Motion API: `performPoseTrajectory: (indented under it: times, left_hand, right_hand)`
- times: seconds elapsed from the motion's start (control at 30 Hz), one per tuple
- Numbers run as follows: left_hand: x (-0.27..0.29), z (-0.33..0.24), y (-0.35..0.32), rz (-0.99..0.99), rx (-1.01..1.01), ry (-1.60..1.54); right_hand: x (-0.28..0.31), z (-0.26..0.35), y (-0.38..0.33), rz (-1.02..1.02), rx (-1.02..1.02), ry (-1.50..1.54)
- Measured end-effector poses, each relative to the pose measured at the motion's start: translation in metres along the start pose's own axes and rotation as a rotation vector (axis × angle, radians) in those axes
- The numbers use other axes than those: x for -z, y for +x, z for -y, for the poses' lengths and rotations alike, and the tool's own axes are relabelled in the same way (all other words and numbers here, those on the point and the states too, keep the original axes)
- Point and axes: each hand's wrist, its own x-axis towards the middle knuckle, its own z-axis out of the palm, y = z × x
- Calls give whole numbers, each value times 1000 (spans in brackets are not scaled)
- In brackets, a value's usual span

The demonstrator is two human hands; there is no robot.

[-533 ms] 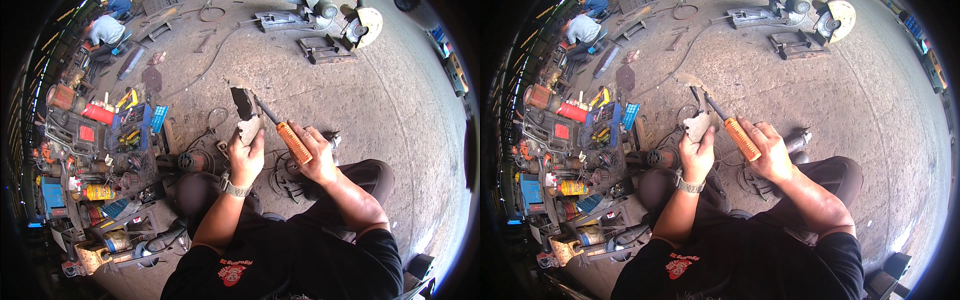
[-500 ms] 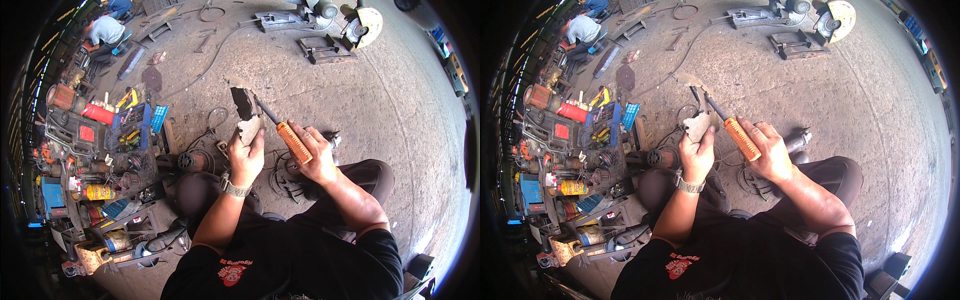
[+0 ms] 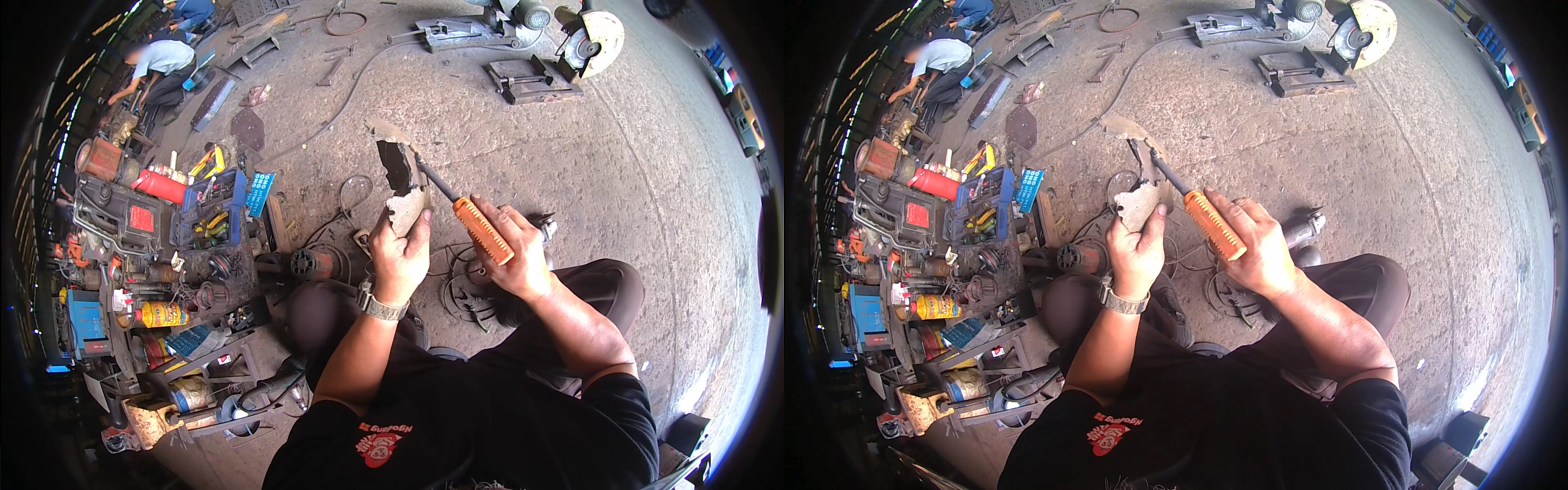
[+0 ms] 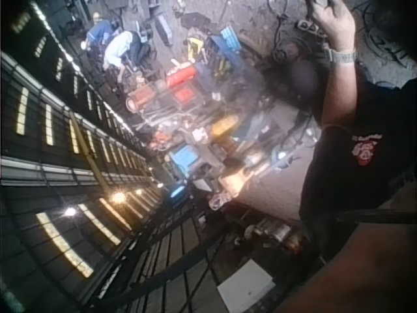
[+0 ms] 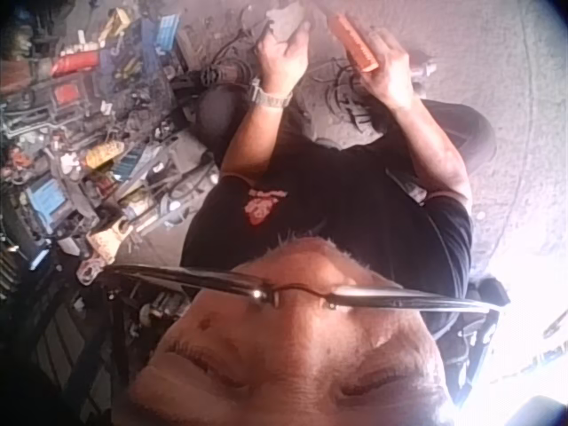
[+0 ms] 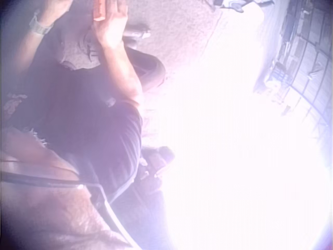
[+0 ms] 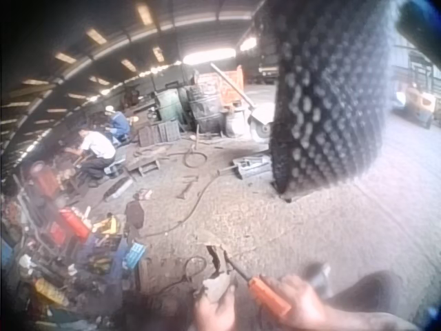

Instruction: The person scrapes a curved metal part with a chisel, repeatedly removing material from the surface. The person rotates the part to access different areas and continues scraping throughout the clip.

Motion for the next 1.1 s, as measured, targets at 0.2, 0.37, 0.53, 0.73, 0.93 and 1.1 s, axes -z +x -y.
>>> performPoseTrajectory:
  times: [0.2,0.37,0.53,0.73,0.93,1.1]
  left_hand:
    - [0,3,-1,-32,-1,-30]
    - [14,9,3,26,64,-81]
    - [33,5,12,104,66,-68]
    - [45,-5,16,253,43,-27]
    - [47,-10,17,366,16,22]
    - [47,-8,15,369,65,-35]
  right_hand:
    - [10,-5,0,-103,-530,535]
    - [35,-21,8,-124,-811,664]
    - [52,-34,14,-171,-815,774]
    - [54,-46,13,-28,-894,810]
    - [51,-49,15,-36,-975,851]
    - [51,-49,16,-1,-974,872]
